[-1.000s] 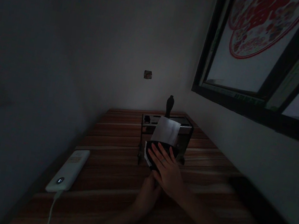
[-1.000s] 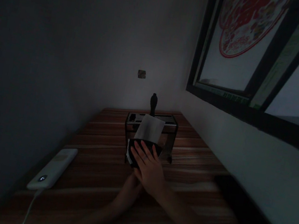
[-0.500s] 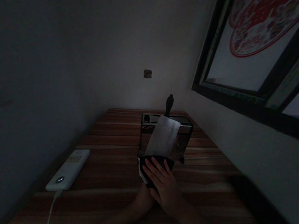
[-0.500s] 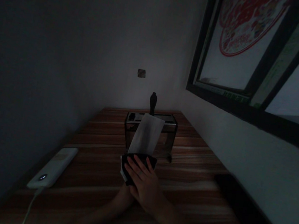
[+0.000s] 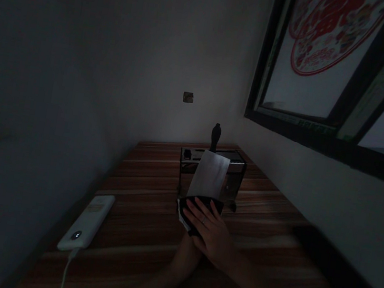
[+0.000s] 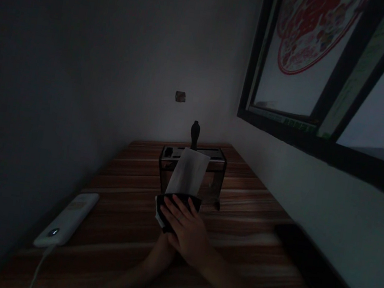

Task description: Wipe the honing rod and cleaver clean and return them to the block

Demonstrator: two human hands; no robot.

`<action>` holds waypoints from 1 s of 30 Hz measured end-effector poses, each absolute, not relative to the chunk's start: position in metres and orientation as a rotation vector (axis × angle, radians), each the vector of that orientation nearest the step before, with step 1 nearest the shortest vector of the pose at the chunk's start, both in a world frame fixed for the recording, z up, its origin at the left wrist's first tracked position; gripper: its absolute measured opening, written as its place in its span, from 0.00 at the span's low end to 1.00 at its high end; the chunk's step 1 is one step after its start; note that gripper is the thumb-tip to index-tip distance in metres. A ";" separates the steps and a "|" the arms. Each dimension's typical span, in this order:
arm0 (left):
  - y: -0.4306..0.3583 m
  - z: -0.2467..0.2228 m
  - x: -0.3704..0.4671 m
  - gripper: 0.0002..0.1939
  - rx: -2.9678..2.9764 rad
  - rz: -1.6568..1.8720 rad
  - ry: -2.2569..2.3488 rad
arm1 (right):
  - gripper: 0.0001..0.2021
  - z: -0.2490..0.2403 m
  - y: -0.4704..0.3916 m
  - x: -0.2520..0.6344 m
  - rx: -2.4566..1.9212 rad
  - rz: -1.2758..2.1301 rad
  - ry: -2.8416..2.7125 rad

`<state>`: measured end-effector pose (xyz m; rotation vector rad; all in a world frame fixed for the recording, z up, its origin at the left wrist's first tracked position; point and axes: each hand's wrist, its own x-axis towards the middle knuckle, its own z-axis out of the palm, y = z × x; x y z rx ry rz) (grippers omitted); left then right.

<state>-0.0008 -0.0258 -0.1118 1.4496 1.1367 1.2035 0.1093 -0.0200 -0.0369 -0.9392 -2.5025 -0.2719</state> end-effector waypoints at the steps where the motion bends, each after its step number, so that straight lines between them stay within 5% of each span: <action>1: -0.026 -0.109 -0.001 0.16 1.467 1.215 1.154 | 0.29 -0.035 -0.018 0.109 -0.945 -0.282 -2.491; 30: -0.028 -0.079 0.005 0.18 1.582 1.079 1.260 | 0.26 0.037 0.058 0.122 -1.085 -0.500 -2.147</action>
